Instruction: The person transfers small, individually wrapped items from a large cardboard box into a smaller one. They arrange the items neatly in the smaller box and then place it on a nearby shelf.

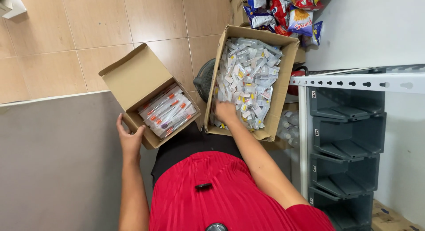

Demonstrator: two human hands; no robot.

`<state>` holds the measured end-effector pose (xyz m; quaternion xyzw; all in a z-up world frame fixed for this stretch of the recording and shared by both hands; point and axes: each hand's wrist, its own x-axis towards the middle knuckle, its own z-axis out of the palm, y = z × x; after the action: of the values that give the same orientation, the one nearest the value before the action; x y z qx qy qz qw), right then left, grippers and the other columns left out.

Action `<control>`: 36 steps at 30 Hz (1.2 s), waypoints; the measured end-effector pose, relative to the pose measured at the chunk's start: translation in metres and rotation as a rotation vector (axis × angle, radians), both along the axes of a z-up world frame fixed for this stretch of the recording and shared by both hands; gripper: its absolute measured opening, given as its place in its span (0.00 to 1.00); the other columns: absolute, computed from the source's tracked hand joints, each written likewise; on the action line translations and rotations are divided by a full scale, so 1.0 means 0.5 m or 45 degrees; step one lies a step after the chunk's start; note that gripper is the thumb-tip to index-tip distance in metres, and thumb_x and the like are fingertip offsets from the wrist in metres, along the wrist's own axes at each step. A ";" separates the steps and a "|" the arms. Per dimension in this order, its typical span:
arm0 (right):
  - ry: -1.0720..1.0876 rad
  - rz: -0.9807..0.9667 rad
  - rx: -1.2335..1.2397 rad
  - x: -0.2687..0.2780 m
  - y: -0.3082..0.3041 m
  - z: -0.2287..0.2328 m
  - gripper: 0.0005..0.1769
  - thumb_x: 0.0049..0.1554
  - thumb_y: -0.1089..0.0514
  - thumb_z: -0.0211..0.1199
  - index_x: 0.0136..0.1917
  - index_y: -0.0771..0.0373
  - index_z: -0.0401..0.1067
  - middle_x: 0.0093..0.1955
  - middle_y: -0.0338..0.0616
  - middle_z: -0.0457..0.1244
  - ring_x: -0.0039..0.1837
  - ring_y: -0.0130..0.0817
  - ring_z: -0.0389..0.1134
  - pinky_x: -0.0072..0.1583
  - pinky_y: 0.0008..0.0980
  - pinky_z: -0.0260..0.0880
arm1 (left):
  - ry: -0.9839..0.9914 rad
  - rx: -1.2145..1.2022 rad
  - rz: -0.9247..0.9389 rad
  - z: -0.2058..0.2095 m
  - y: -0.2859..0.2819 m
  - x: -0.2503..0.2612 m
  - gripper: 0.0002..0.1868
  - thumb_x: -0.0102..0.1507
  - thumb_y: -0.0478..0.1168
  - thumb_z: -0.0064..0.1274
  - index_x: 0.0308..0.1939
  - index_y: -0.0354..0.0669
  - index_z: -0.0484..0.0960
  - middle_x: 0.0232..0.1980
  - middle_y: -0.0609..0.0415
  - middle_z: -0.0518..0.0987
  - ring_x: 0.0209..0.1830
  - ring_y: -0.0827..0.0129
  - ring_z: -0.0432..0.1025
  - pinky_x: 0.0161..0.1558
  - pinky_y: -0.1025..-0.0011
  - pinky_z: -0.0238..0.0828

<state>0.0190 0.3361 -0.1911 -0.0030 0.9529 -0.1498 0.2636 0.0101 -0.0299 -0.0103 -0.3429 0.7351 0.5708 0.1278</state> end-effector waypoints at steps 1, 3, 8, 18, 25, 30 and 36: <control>-0.001 0.005 -0.002 0.003 0.002 -0.006 0.14 0.58 0.51 0.56 0.54 0.59 0.72 0.46 0.55 0.71 0.50 0.55 0.73 0.48 0.56 0.72 | -0.001 -0.002 0.005 -0.004 -0.005 0.005 0.50 0.58 0.32 0.59 0.80 0.56 0.51 0.63 0.39 0.76 0.54 0.61 0.76 0.51 0.63 0.76; 0.131 -0.088 0.091 0.000 0.010 -0.021 0.16 0.58 0.47 0.59 0.51 0.61 0.72 0.43 0.54 0.71 0.48 0.53 0.74 0.50 0.53 0.73 | 0.045 -0.006 -0.013 -0.013 -0.014 0.006 0.50 0.58 0.32 0.59 0.80 0.56 0.51 0.64 0.37 0.76 0.56 0.60 0.75 0.52 0.63 0.75; 0.170 -0.398 -0.053 -0.014 0.010 0.070 0.20 0.55 0.47 0.64 0.51 0.64 0.71 0.39 0.57 0.71 0.44 0.58 0.73 0.47 0.55 0.72 | 0.025 -0.030 0.004 0.012 -0.013 0.004 0.50 0.58 0.33 0.59 0.80 0.56 0.51 0.67 0.37 0.73 0.58 0.60 0.74 0.54 0.61 0.75; -0.164 -0.269 0.060 0.012 -0.035 -0.088 0.13 0.55 0.62 0.60 0.53 0.67 0.74 0.49 0.61 0.71 0.53 0.59 0.74 0.54 0.51 0.75 | -0.034 -0.050 -0.097 0.015 -0.006 -0.030 0.50 0.56 0.34 0.60 0.79 0.57 0.51 0.62 0.39 0.76 0.57 0.59 0.76 0.54 0.61 0.75; -0.341 -0.633 -0.058 -0.005 -0.031 -0.004 0.43 0.52 0.47 0.71 0.68 0.76 0.58 0.52 0.67 0.67 0.56 0.62 0.70 0.57 0.53 0.71 | -0.068 -0.082 -0.166 0.028 -0.019 -0.071 0.50 0.56 0.34 0.60 0.79 0.56 0.52 0.58 0.40 0.78 0.54 0.59 0.77 0.52 0.60 0.76; -0.229 -0.961 -0.425 0.031 -0.027 -0.137 0.31 0.50 0.51 0.69 0.65 0.65 0.72 0.62 0.65 0.66 0.63 0.59 0.68 0.64 0.47 0.69 | -0.037 -0.113 -0.206 0.008 -0.032 -0.096 0.49 0.56 0.33 0.60 0.79 0.56 0.53 0.57 0.41 0.79 0.54 0.59 0.77 0.51 0.62 0.76; 0.198 -1.232 -0.776 0.065 -0.057 -0.282 0.41 0.41 0.64 0.57 0.70 0.69 0.66 0.61 0.63 0.68 0.66 0.56 0.67 0.66 0.42 0.66 | -0.056 -0.107 -0.225 0.023 -0.029 -0.126 0.49 0.56 0.33 0.59 0.79 0.56 0.53 0.55 0.41 0.79 0.51 0.60 0.78 0.49 0.62 0.77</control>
<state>0.0513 0.3076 -0.3321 0.3462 0.7763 -0.5205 0.0815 -0.0530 -0.0445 0.0014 -0.2942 0.7827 0.5184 0.1792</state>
